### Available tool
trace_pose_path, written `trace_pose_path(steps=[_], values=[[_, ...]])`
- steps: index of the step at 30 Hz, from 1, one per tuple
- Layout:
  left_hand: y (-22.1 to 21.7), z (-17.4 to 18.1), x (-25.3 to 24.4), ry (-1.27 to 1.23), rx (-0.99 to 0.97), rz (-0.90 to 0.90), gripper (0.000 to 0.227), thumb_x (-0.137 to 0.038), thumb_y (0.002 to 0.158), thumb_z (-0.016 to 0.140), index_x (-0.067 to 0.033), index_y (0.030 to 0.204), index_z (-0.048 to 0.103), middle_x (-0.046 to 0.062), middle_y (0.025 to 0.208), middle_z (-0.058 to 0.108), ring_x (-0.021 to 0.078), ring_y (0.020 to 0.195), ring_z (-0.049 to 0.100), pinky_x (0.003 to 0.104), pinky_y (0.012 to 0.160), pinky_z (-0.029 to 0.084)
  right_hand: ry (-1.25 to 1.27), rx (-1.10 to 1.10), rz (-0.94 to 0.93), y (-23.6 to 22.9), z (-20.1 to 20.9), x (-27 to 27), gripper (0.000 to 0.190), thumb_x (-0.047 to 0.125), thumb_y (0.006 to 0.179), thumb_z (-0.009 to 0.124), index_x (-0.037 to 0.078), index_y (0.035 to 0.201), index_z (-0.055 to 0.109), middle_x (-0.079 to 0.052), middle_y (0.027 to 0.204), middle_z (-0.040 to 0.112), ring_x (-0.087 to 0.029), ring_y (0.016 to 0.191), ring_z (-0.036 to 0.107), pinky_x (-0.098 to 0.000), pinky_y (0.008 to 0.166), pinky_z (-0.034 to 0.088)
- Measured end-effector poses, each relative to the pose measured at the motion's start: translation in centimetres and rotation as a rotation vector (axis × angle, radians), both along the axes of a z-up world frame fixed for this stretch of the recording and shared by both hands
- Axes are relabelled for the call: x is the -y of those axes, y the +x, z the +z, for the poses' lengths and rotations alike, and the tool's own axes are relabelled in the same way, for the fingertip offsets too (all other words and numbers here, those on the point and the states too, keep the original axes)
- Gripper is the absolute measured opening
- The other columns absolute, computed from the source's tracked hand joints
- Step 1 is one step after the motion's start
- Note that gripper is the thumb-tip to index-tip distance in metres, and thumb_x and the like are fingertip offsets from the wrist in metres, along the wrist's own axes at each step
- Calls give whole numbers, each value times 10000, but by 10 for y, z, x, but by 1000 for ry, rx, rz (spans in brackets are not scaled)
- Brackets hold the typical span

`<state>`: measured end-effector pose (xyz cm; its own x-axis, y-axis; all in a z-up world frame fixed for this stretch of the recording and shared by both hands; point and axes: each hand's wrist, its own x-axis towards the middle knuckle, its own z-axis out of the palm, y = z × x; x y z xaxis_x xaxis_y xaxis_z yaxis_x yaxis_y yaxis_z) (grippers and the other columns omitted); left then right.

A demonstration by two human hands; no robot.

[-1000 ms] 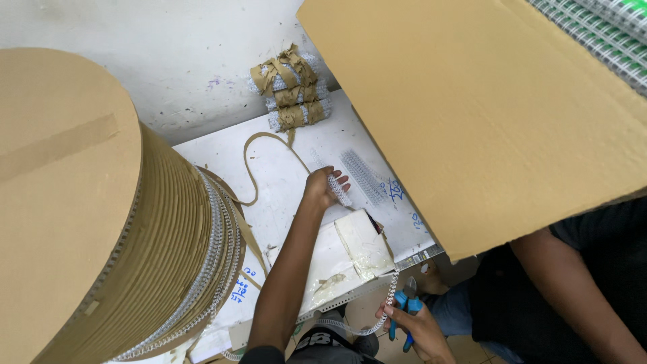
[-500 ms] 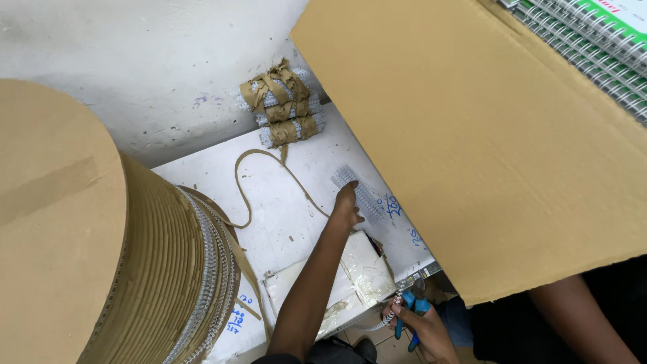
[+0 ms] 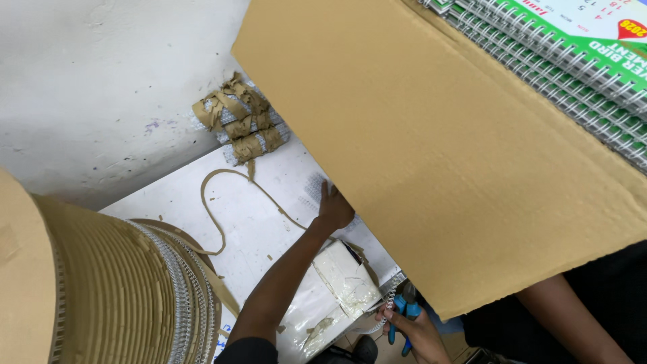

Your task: The person cuts a length of double loop wire from a large spool using pliers, then bundles the cut pieces with a brown paper strip. They repeat this process, cutting additional lengths of wire and placing them on the table.

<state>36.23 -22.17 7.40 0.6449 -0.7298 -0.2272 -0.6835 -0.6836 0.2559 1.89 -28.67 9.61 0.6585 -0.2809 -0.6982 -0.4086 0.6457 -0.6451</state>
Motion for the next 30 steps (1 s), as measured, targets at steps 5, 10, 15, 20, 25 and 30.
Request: trace_pose_path(steps=[5, 10, 15, 20, 25, 30], values=[[6, 6, -24, -128, 68, -72, 564, -285, 1025, 500, -188, 1581, 499, 152, 1515, 602, 468, 1503, 388, 752, 1276, 68, -67, -36, -14, 6, 15, -1, 220, 24, 935, 782, -136, 1072, 721, -356, 969, 800, -419, 901, 722, -519, 750, 577], [12, 0, -49, -130, -10, -165, 661, -253, 1036, 455, -228, 1684, 327, 35, 1747, 357, 538, 1625, 86, 735, 1286, -18, -88, 13, 63, 11, 15, 2, 273, 128, 964, 771, -138, 1019, 799, -259, 897, 759, -375, 758, 689, -521, 744, 551], [-68, 39, -65, -827, -465, 59, 257, -172, 1060, 611, -83, 1277, 717, 146, 1324, 732, 316, 1188, 685, 456, 987, 524, -115, -7, 63, 14, 7, 1, 325, 15, 860, 846, -177, 1120, 812, -285, 849, 760, -414, 858, 727, -514, 859, 579], [-211, 134, -105, -604, -1029, 246, 806, -500, 1027, 527, -45, 1653, 302, 226, 1645, 421, 353, 1474, 477, 491, 1189, 415, -284, -73, 157, 4, -11, 6, 216, 85, 878, 806, -84, 1011, 788, -240, 883, 746, -357, 824, 680, -510, 782, 533], [-278, 103, -120, -558, -1220, 349, 1125, -836, 874, 393, -119, 1712, 171, 115, 1781, 218, 340, 1624, 265, 513, 1282, 299, -143, -37, 149, -8, -16, 2, 240, 1, 887, 824, -121, 1093, 806, -283, 1004, 780, -431, 995, 714, -601, 840, 542], [-320, 1, -146, -598, -877, 147, 266, -347, 1127, 598, -161, 1305, 663, 54, 1028, 709, 195, 840, 625, 346, 756, 439, -125, -123, -115, -35, -34, 2, 184, 105, 941, 842, 13, 970, 685, -206, 781, 692, -339, 712, 683, -495, 641, 585]])
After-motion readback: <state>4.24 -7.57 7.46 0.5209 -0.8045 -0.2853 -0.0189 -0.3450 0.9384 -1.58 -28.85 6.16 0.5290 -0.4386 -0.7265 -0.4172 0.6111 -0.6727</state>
